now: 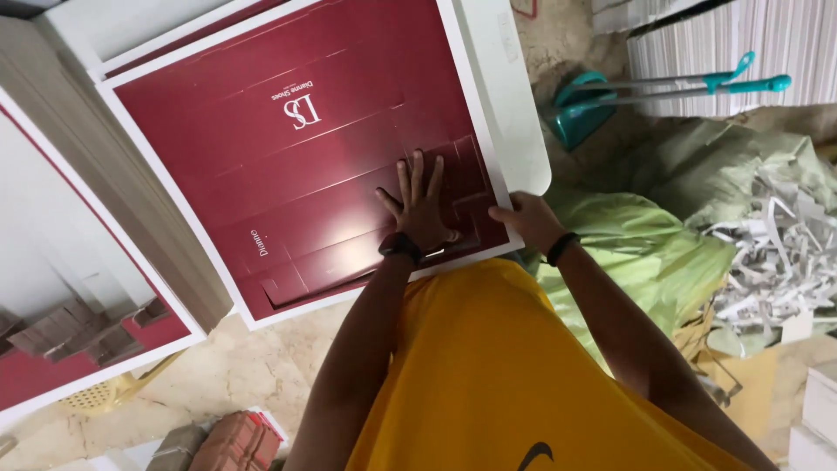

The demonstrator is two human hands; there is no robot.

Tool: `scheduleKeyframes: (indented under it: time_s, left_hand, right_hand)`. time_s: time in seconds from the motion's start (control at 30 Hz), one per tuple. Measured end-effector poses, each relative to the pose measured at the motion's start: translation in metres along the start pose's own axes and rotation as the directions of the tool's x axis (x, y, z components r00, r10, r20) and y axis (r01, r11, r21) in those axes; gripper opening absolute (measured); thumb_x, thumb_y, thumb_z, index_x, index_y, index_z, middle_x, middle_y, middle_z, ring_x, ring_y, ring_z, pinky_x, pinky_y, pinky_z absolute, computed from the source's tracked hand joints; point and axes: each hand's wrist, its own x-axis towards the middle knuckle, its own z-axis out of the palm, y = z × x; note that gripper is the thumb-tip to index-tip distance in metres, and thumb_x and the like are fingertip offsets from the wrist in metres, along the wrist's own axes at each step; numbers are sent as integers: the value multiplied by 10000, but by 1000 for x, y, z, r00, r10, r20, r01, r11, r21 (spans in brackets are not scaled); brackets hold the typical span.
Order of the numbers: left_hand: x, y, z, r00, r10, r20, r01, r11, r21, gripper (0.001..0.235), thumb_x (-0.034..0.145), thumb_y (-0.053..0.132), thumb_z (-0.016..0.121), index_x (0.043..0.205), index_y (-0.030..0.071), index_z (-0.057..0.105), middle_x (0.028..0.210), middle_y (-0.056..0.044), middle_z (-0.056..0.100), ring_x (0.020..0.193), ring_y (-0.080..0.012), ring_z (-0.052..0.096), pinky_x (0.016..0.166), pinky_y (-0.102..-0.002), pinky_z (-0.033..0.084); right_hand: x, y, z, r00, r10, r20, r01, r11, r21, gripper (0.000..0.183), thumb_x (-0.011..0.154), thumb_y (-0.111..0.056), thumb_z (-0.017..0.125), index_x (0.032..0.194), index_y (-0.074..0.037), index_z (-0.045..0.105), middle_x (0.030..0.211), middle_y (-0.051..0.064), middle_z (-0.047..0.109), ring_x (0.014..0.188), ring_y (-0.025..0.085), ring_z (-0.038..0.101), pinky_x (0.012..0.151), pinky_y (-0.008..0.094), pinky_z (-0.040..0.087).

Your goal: Removing pre-cut cardboard box templates from their surrounding sheets and stacking them for further processing.

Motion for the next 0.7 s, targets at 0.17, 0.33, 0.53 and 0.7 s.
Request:
scheduleKeyframes:
  time_s: [0.17,0.33,0.53,0.7]
  left_hand:
    - [15,-4,-47,986,-42,-159,3,970,-242,1006,722,235,736,1614,241,273,1678,-83,206,1572,-340,164,1234,-719,61]
    - [70,-7,-77,953,-300,-50,266,901,-344,1548,545,553,983,1650,383,-89,1704,-108,-222,1545,-456,-200,1072,-887,-29]
    - [71,-1,-85,922,-384,53,380,870,-314,1566,549,616,927,1637,322,-160,1699,-85,-238,1541,-400,-239,1104,-846,-84]
    - [79,-11,-75,928,-368,58,368,876,-311,1458,649,569,857,1629,332,-195,1681,-76,-297,1521,-408,-289,1072,-858,-93]
  right_hand:
    - [61,-72,-8,992,-82,-96,92,990,108,472,945,-332,737,1271,4,679,1071,182,697,947,255,663,801,401,572]
    - [88,-139,-15,996,-89,-17,82,961,-263,771,870,-670,719,1254,-13,599,981,217,685,714,348,718,460,383,573]
    - [31,-177,20,914,-392,-103,293,815,-499,656,927,-630,610,919,24,661,889,288,711,929,529,704,796,601,575]
    - [25,-189,21,981,-172,-84,166,983,-77,414,917,-401,686,1052,-10,650,830,226,716,774,391,729,653,496,624]
